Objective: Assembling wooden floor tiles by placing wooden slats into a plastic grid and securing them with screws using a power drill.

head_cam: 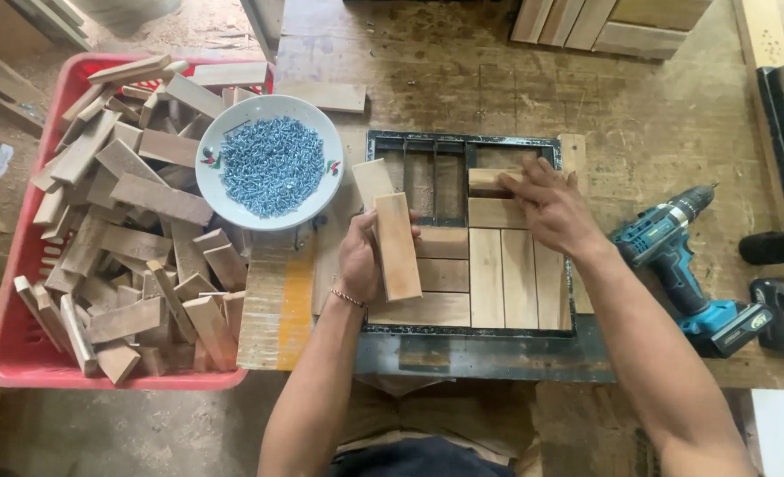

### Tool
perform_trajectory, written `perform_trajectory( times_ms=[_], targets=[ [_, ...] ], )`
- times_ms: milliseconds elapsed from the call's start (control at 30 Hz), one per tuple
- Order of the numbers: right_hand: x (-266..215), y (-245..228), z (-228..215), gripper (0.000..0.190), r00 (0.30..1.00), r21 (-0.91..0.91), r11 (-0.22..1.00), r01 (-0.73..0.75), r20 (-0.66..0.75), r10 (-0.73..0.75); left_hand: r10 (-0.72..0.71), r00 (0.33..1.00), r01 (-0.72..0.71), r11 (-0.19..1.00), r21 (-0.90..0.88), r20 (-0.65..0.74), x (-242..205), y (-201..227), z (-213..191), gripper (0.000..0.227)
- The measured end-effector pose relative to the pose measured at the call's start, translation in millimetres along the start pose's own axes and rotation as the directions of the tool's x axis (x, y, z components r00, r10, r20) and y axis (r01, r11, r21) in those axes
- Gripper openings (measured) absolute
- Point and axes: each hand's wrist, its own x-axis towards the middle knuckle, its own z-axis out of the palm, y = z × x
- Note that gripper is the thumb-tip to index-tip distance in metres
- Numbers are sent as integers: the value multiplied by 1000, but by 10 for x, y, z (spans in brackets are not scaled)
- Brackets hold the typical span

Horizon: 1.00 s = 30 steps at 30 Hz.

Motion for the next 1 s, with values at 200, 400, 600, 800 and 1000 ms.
perform_trajectory(
  times_ms=[200,400,600,800,1000],
  targets=[
    [-235,-623,17,95,996,-70,995,-71,44,74,34,998,-39,996,82,55,65,-112,-109,42],
    [-293,-741,107,101,997,-42,999,12,80,-8,65,996,-71,993,96,59,307,-270,-18,38],
    [-173,-376,-267,66,999,130,991,-10,-52,17,61,998,-63,991,118,19,222,-267,32,45],
    [-464,-1073,-213,63,975,736,654,-172,34,218,73,997,-70,982,176,-10,407,-351,98,48],
    [-379,-1157,-121,79,967,717,672,-184,8,256,183,983,-180,978,110,-22,480,-403,304,50]
  ],
)
